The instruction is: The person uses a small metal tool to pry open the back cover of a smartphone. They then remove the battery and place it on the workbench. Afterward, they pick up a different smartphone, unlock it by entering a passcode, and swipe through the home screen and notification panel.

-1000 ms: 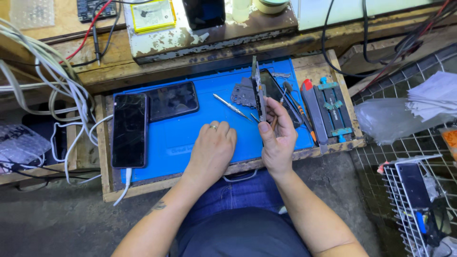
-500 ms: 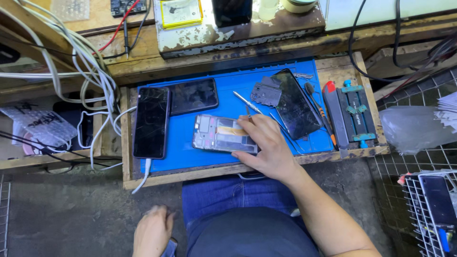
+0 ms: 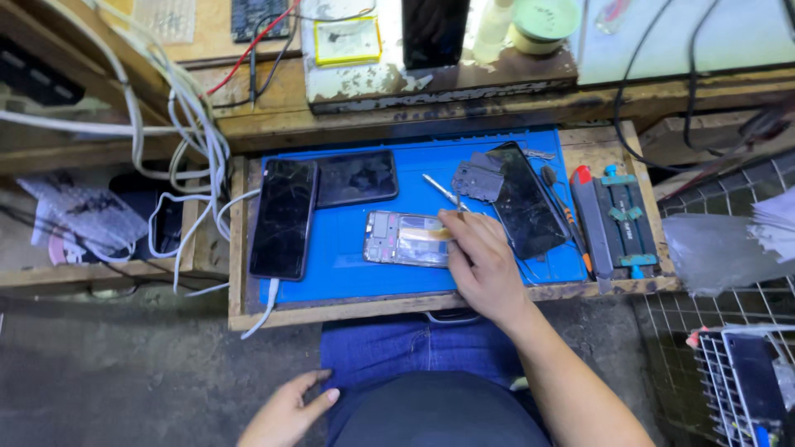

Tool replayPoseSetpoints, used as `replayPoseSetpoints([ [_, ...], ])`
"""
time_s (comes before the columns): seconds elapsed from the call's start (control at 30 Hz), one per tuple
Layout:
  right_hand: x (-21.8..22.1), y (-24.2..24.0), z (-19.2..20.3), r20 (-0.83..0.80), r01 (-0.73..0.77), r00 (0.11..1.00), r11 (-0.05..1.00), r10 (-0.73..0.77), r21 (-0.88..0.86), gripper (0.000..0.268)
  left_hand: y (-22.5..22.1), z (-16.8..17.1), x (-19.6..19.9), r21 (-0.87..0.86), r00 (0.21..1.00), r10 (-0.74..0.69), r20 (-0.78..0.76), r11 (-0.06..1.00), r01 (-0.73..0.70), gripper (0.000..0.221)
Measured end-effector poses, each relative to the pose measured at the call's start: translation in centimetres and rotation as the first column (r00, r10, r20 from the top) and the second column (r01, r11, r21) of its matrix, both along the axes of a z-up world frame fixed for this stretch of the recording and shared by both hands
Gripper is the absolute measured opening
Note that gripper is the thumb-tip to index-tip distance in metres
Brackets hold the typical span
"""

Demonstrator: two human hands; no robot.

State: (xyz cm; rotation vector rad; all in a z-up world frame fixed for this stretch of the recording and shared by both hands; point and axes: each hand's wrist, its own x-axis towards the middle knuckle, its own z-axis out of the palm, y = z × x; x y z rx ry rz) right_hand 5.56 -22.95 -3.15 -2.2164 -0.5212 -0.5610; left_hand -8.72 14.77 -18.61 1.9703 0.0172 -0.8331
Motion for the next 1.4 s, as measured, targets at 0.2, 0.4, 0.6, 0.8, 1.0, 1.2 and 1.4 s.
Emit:
replayPoseSetpoints([
  [0.2,0.6,0.8,0.7,0.004,0.017,1.0,0.991,-0.017,-0.134,0.028,-5.0,18.3,8.5,0.247,0.781,0.227,0.582,0.865,-0.436,0.037],
  [0.4,0.2,0.8,1.8,0.011,0.002,1.0,0.993,-0.001,-0.119,0.025,-9.1,19.3,18.4,0.524,0.504,-0.24,0.829,0.648,-0.553,0.081],
  [0.6,0.3,1.2,2.1,0.057,0.055,0.997,0.999,-0.054,-0.002,0.024,-8.8,18.4,18.5,0.468,0.596,-0.08,0.799,0.704,-0.534,0.079],
  [0.8,2.8,7.6,-0.7,-0.405,-0.027,0.798,0.697,0.447,0.716,0.021,-8.7,19.6,15.4,0.261,0.489,0.025,0.872,0.821,-0.507,0.08],
  [1.0,4.3,14.5,-4.1,-0.431,0.191,0.54,0.393,0.723,0.899,0.014,-9.1,21.0,13.8,0.168,0.51,0.167,0.843,0.82,-0.547,0.077],
  [1.2,4.4,15.1,-5.1,-0.381,0.185,0.497,0.334,0.779,0.924,0.007,-8.3,21.0,13.3,0.093,0.44,0.191,0.877,0.832,-0.547,0.079],
  [1.4,4.7,14.7,-5.4,-0.368,0.156,0.502,0.337,0.783,0.929,0.004,-8.5,20.8,13.0,0.084,0.428,0.208,0.88,0.818,-0.569,0.078],
])
